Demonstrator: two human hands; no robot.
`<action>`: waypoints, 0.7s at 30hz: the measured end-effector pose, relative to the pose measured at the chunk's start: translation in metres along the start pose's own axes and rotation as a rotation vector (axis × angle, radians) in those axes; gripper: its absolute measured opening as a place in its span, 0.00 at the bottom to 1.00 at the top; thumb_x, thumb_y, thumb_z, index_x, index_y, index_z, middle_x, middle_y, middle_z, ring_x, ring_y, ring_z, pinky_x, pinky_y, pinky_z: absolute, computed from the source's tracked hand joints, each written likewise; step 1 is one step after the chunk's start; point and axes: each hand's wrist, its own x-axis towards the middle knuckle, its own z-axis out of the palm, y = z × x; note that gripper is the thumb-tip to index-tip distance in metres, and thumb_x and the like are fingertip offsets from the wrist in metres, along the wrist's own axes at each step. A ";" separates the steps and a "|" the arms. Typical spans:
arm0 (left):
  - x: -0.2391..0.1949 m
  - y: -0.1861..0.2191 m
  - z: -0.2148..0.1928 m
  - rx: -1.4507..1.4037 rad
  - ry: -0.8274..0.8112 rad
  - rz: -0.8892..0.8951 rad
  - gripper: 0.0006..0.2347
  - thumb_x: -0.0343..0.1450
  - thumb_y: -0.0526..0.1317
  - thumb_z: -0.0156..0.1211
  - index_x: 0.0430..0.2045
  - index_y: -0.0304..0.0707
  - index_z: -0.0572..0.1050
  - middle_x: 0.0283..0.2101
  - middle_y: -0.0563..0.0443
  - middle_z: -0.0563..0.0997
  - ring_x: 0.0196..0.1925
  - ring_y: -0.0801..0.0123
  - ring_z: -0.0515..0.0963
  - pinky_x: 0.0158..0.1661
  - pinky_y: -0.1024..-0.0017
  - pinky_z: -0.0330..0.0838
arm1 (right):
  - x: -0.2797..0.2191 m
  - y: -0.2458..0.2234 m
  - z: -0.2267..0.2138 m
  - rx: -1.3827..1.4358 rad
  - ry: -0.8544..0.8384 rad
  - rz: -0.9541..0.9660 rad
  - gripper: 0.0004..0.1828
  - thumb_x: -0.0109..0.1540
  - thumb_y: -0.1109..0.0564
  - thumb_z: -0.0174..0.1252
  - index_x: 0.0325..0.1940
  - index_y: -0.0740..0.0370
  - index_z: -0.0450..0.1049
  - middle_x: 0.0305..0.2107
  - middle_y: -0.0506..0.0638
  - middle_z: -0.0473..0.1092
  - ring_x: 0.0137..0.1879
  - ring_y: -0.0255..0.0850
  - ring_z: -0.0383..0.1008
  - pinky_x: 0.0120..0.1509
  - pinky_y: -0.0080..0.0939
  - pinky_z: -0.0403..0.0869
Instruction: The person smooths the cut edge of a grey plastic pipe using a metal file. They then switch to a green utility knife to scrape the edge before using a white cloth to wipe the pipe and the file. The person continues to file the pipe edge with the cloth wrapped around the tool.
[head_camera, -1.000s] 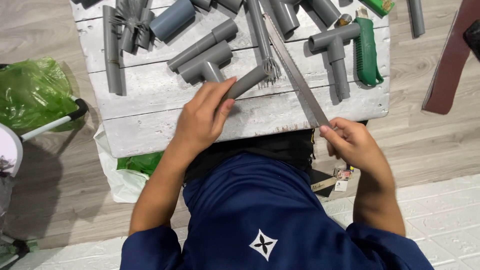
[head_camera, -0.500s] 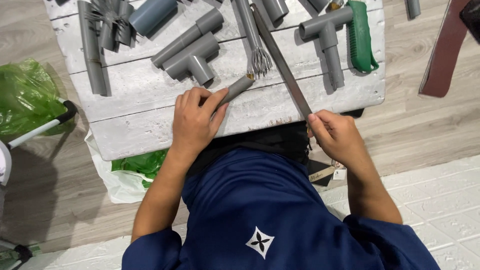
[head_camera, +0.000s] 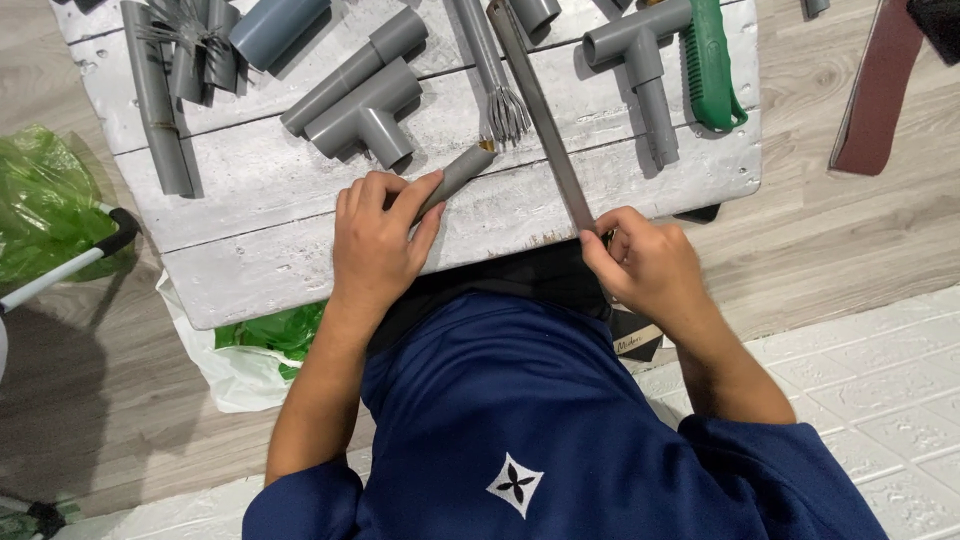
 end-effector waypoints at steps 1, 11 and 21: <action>0.000 0.000 -0.001 -0.002 -0.002 0.001 0.11 0.74 0.40 0.70 0.50 0.47 0.82 0.37 0.54 0.69 0.39 0.59 0.77 0.42 0.62 0.70 | 0.001 -0.002 0.003 0.000 0.000 0.003 0.07 0.66 0.57 0.65 0.40 0.59 0.74 0.11 0.48 0.70 0.18 0.48 0.72 0.30 0.40 0.70; 0.000 0.000 -0.001 0.007 -0.010 -0.003 0.11 0.74 0.41 0.70 0.50 0.48 0.81 0.37 0.54 0.68 0.38 0.60 0.76 0.41 0.62 0.70 | 0.007 -0.009 0.001 0.218 -0.066 0.155 0.07 0.67 0.58 0.66 0.39 0.63 0.76 0.17 0.49 0.76 0.19 0.38 0.70 0.28 0.34 0.69; 0.008 0.006 -0.003 0.088 0.067 0.057 0.12 0.73 0.42 0.71 0.50 0.47 0.81 0.41 0.52 0.69 0.40 0.59 0.77 0.38 0.63 0.69 | 0.008 0.012 -0.007 0.635 -0.222 0.284 0.04 0.68 0.61 0.64 0.41 0.65 0.78 0.20 0.44 0.75 0.27 0.27 0.68 0.34 0.28 0.71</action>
